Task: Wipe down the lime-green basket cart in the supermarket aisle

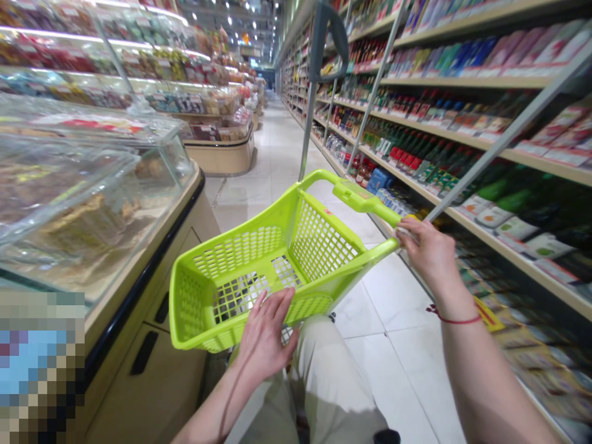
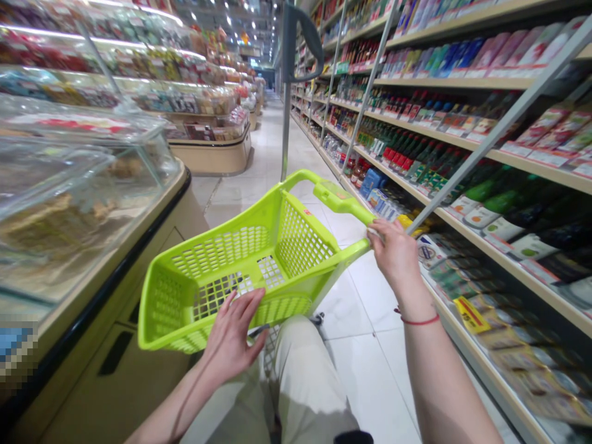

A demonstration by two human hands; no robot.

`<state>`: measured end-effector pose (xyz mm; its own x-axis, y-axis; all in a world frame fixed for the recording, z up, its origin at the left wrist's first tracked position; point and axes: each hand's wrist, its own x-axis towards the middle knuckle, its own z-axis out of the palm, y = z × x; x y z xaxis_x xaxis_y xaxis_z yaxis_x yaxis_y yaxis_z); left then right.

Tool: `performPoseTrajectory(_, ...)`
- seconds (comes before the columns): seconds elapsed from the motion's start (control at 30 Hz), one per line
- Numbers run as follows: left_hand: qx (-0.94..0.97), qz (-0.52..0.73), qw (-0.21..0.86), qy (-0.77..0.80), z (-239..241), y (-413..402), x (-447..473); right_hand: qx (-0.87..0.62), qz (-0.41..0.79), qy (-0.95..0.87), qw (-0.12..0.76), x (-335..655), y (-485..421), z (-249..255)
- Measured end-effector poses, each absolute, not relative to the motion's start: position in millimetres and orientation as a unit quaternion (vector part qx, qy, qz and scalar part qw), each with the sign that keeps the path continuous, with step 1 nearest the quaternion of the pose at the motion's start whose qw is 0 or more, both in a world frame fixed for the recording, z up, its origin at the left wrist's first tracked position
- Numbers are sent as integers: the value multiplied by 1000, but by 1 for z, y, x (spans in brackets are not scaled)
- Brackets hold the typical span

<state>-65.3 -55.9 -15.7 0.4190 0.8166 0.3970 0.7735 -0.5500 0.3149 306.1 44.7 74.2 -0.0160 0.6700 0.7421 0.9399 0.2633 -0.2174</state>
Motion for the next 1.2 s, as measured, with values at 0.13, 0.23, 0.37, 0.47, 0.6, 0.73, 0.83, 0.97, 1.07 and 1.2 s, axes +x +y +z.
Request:
performPoseTrajectory(0.13, 841, 262, 37, 471, -15, -56, -65, -579, -210, -680, 398, 287, 39, 62)
performPoseTrajectory(0.23, 841, 261, 41, 471, -15, -56, -65, -571, -222, -686, 393, 268, 31, 53)
performPoseTrajectory(0.37, 843, 262, 43, 468, -15, -57, -66, -543, -207, -715, 388, 259, 25, 48)
performPoseTrajectory(0.47, 843, 264, 43, 467, -15, -57, -66, -532, -199, -726, 389, 271, 29, 53)
performPoseTrajectory(0.6, 843, 268, 41, 465, -14, -56, -64, -554, -201, -708, 389, 289, 38, 62)
performPoseTrajectory(0.73, 843, 272, 40, 463, -13, -56, -64, -548, -229, -690, 414, 275, 38, 54)
performPoseTrajectory(0.83, 842, 274, 39, 462, -13, -56, -64, -529, -232, -694, 429, 249, 29, 40)
performPoseTrajectory(0.97, 841, 271, 44, 466, -14, -56, -64, -503, -205, -722, 430, 229, 18, 32)
performPoseTrajectory(1.07, 842, 269, 46, 465, -14, -56, -64, -494, -193, -740, 413, 242, 20, 40)
performPoseTrajectory(1.2, 842, 266, 47, 466, -13, -57, -65, -525, -202, -718, 410, 276, 34, 55)
